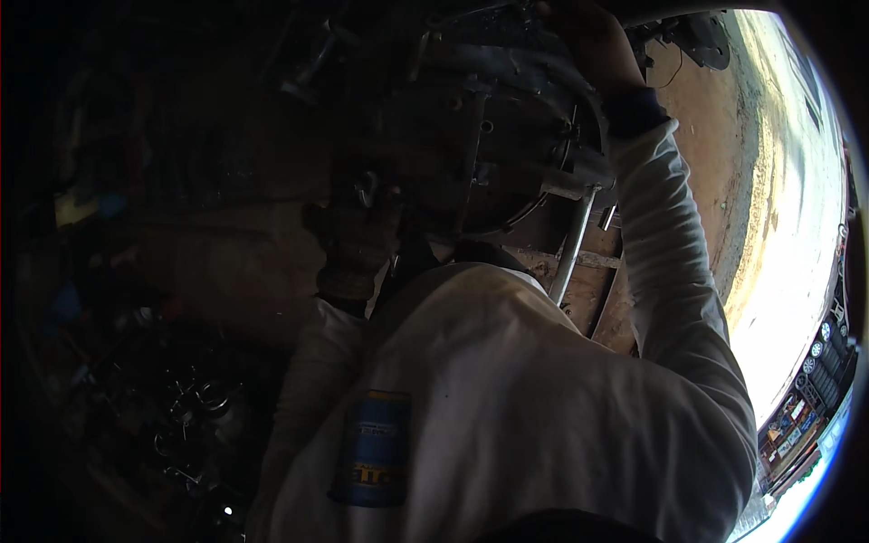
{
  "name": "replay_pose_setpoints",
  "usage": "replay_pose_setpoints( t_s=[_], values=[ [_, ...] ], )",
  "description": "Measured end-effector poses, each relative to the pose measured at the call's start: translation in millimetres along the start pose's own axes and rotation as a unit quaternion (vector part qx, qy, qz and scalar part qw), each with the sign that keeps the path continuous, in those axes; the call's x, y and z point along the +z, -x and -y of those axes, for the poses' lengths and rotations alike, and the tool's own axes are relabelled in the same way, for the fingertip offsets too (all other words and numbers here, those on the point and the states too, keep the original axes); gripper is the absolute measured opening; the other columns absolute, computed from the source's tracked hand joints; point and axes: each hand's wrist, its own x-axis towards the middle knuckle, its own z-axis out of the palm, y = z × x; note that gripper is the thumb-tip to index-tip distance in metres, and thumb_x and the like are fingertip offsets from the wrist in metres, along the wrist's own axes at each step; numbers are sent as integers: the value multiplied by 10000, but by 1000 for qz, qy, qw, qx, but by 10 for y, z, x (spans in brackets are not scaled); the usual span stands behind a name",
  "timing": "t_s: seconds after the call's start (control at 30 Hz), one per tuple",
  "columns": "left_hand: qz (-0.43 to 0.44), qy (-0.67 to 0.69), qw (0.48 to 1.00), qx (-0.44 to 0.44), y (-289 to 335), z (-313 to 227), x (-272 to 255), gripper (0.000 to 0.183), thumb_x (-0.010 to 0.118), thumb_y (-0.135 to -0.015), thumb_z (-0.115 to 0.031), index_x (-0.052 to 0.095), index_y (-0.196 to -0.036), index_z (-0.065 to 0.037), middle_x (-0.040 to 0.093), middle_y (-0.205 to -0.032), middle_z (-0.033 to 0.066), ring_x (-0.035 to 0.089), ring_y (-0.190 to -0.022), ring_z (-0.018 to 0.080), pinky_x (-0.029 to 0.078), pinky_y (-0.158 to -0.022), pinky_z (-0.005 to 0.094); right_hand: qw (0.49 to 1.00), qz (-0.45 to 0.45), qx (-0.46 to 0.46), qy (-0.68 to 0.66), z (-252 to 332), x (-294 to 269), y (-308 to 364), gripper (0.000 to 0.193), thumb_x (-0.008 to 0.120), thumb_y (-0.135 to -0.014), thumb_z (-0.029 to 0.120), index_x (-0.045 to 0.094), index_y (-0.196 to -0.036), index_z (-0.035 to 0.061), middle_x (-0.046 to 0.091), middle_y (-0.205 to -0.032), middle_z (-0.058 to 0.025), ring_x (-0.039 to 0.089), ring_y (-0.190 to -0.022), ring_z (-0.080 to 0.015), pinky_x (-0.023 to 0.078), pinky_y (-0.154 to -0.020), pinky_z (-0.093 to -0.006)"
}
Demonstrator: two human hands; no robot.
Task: The person tightens bolts on a metal frame assembly using a wrench and a hammer. The person uses a wrench to turn bolts on a circular metal structure, occasionally striking the assembly with a hammer to adjust the fit, and then uses a smaller hand tool to adjust a fastener.
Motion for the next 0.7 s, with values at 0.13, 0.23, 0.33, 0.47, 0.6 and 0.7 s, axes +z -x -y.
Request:
replay_pose_setpoints(
  t_s=[0.13, 0.23, 0.33, 0.47, 0.6, 0.7],
  values=[
    [94, -78, 990, -66, 12, 69, -258, 367, 593, -971, -300, 561, -1222, -36, 667, -1028, 120, 660, -873, 269, 541, -733, 400, 985, -42, 132, -102, 953, 6, 394, 241, 659, -937, 260, 695, -1014, 34, 702, -931, -101, 677, -845, -239, 525, -762, -319],
    [71, 548, 828, -96, 17, -3, -613, 308, 529, -999, -248, 586, -1229, -52, 668, -1077, 147, 606, -1084, 269, 535, -825, 365, 970, 38, 79, -229, 1524, 170, 816, 243, 719, -893, 240, 689, -990, 18, 693, -892, -119, 668, -794, -243, 524, -722, -321],
    [111, 523, 837, -115, -221, -390, -738, 295, 554, -989, -270, 596, -1206, -74, 626, -1083, 141, 596, -1005, 225, 512, -731, 312, 951, 180, 40, -248, 1714, 352, 1167, 332, 746, -859, 271, 662, -1076, 34, 691, -894, -152, 684, -840, -324, 549, -731, -391],
    [165, 644, 746, 29, -354, -1150, -493, 321, 512, -1004, -339, 598, -1211, -110, 542, -1154, 113, 541, -942, 201, 504, -726, 353, 952, 269, 87, -120, 1956, 408, 1304, 553, 764, -818, 346, 569, -1240, 45, 668, -1034, -205, 678, -904, -383, 557, -759, -464],
    [106, 653, 748, -47, -320, -1352, -287, 177, 582, -978, -247, 626, -1128, -166, 583, -1132, 108, 559, -1017, 245, 536, -748, 403, 914, 332, 152, -175, 1771, 246, 1279, 582, 801, -813, 251, 544, -1272, 1, 643, -1113, -186, 682, -953, -333, 574, -786, -378],
    [-1, 608, 793, 41, -203, -1094, -229, 206, 564, -996, -261, 592, -1152, -130, 588, -1139, 121, 598, -994, 265, 554, -730, 430, 903, 266, 109, -319, 1564, 169, 1336, 572, 814, -799, 174, 543, -1272, 1, 639, -1152, -154, 655, -1040, -278, 554, -854, -358]
  ],
)
